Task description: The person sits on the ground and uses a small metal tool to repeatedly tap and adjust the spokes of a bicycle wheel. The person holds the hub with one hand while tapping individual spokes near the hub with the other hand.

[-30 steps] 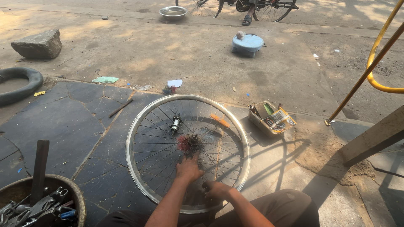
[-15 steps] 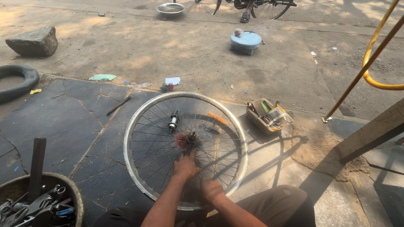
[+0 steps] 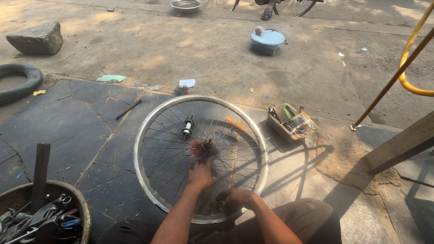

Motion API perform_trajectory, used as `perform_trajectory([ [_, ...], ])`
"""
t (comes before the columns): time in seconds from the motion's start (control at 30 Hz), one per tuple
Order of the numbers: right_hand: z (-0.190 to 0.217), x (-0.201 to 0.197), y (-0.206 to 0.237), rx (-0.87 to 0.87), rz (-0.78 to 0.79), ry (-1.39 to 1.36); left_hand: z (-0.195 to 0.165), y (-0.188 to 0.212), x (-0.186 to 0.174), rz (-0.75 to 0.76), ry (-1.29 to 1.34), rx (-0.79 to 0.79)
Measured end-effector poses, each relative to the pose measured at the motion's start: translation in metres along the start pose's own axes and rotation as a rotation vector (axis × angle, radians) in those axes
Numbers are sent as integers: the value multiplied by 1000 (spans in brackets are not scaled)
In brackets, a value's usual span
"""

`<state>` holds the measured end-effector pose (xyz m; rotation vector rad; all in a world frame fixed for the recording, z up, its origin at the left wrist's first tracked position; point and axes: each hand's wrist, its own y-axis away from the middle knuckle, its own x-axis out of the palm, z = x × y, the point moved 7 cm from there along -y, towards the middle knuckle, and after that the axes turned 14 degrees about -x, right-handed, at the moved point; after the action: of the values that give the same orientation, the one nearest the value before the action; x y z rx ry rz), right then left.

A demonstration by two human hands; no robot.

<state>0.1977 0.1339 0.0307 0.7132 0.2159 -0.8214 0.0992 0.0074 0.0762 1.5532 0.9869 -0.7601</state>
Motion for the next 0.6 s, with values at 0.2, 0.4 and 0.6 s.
perform_trajectory([
  [0.2, -13, 1, -15, -172, -51, -122, -1, 1, -1, -7, -4, -2],
  [0.4, -32, 19, -46, -74, -292, 386, 1, -1, 3, -11, -7, 3],
  [0.6, -24, 44, -52, -255, -744, 696, 2, -4, 6, -16, -19, 1],
])
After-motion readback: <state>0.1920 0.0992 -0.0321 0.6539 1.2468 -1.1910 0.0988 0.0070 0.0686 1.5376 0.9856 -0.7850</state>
